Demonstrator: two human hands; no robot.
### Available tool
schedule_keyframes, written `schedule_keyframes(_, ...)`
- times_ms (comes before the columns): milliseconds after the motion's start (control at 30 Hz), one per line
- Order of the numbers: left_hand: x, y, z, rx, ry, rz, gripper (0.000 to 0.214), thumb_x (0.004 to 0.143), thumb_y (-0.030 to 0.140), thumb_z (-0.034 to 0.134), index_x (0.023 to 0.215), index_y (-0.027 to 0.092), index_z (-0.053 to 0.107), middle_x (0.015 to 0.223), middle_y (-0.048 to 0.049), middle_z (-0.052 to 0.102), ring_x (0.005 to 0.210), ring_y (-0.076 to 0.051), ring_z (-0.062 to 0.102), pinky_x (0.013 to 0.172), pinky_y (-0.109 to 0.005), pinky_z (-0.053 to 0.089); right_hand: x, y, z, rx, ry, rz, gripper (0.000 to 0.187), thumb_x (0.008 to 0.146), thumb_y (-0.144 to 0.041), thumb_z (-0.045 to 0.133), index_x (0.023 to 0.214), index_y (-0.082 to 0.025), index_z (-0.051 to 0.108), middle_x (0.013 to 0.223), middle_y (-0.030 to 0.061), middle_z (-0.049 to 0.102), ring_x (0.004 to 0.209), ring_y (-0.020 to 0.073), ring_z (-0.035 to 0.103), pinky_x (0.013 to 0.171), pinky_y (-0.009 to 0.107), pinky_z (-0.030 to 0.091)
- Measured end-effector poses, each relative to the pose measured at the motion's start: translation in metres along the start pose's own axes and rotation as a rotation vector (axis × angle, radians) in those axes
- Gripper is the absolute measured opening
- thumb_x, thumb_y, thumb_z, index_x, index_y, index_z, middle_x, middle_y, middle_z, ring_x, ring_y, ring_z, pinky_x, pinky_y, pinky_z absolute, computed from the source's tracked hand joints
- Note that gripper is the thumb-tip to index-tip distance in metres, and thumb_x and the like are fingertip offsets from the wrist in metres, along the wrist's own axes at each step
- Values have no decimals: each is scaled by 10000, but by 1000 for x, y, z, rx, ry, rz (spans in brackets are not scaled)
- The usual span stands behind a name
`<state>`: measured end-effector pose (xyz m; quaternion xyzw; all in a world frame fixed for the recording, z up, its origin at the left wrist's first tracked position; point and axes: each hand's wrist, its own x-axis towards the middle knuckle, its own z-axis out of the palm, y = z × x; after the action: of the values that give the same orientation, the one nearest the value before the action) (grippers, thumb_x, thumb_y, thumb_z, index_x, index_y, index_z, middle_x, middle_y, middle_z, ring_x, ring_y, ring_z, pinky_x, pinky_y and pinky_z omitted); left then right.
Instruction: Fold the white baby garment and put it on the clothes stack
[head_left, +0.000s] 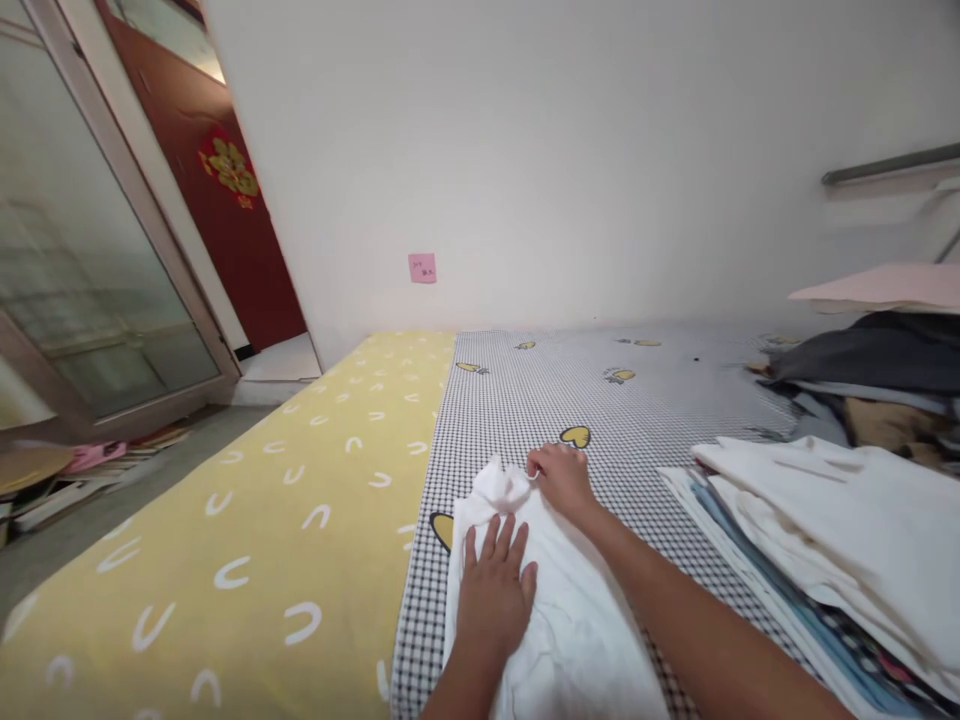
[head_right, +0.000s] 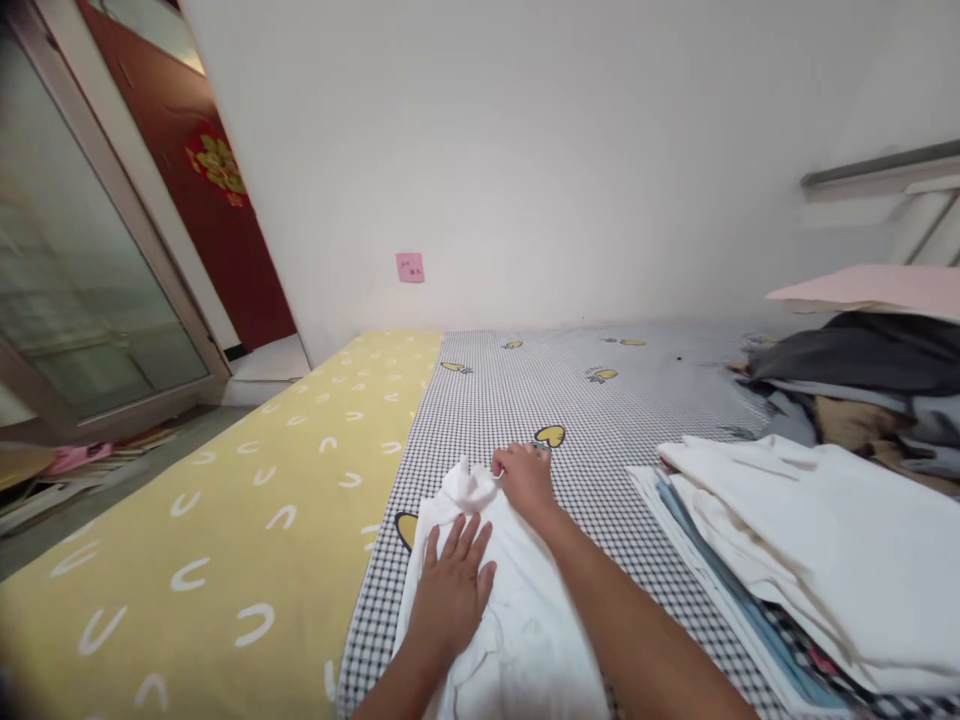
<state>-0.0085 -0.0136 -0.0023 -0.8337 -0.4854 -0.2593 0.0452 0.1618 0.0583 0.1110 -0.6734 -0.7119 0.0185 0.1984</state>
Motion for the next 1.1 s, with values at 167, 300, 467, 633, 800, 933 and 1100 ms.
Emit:
schedule_keyframes(167, 5, 6, -18, -145, -141, -64, 460, 1025, 372, 386, 1440, 251, 543, 1486, -84, 571, 1439, -277, 451, 1270, -599, 179, -101, -5, -13, -76, 151, -225, 247, 909, -94, 538, 841, -254, 713, 918, 29, 689, 982, 211, 562, 1035, 430, 286)
schedule_keyframes(300, 6, 5, -46, -217, -359, -95, 471, 999, 312, 415, 1449, 219, 522, 1583, -90, 453, 1525, -286, 294, 1266, -602, 113, -163, 17, 16, -100, 56, -181, 349, 915, -100, 511, 1070, -330, 723, 1161, 34, 727, 1143, 256, 579, 1093, 515, 271)
schedule_keyframes(467, 3, -14, -90, -284, -420, -150, 248, 865, 254, 593, 1076, 254, 723, 1235, -57, 744, 1229, -254, 631, 1080, -423, 429, -178, 32, 18, 103, -89, -78, 384, 898, -194, 499, 1202, -315, 700, 1340, 51, 681, 1270, 269, 557, 1036, 453, 375)
schedule_keyframes(633, 22, -19, -124, -355, -186, -569, 445, 1010, 395, 277, 767, 212, 602, 844, -65, 754, 688, -190, 704, 672, -312, 451, -155, 13, -13, 240, 43, 181, 444, 986, -446, 435, 645, -229, 619, 650, 21, 687, 643, 181, 608, 604, 286, 327)
schedule_keyframes(800, 76, -1, -127, -405, 51, -806, 323, 982, 457, 416, 1094, 182, 543, 1080, -136, 693, 914, -253, 709, 750, -342, 485, -92, 3, -41, 289, 268, 416, 392, 1008, -474, 412, 828, -226, 657, 851, 35, 689, 717, 163, 602, 580, 270, 309)
schedule_keyframes(933, 126, 16, -119, -421, 80, -853, 431, 935, 474, 529, 1235, 165, 517, 1366, -238, 515, 1113, -306, 654, 887, -394, 504, -38, 18, -44, 271, 231, 433, 278, 935, -325, 555, 1183, -248, 654, 1216, 96, 622, 921, 196, 636, 697, 289, 409)
schedule_keyframes(1100, 150, 18, -107, -390, 6, -872, 730, 837, 552, 650, 1442, 233, 396, 1528, -237, 355, 1379, -421, 448, 1080, -556, 397, -34, 24, -27, 254, 54, 20, 474, 782, -371, 776, 1244, -365, 667, 1329, 20, 642, 1279, 293, 506, 1116, 527, 296)
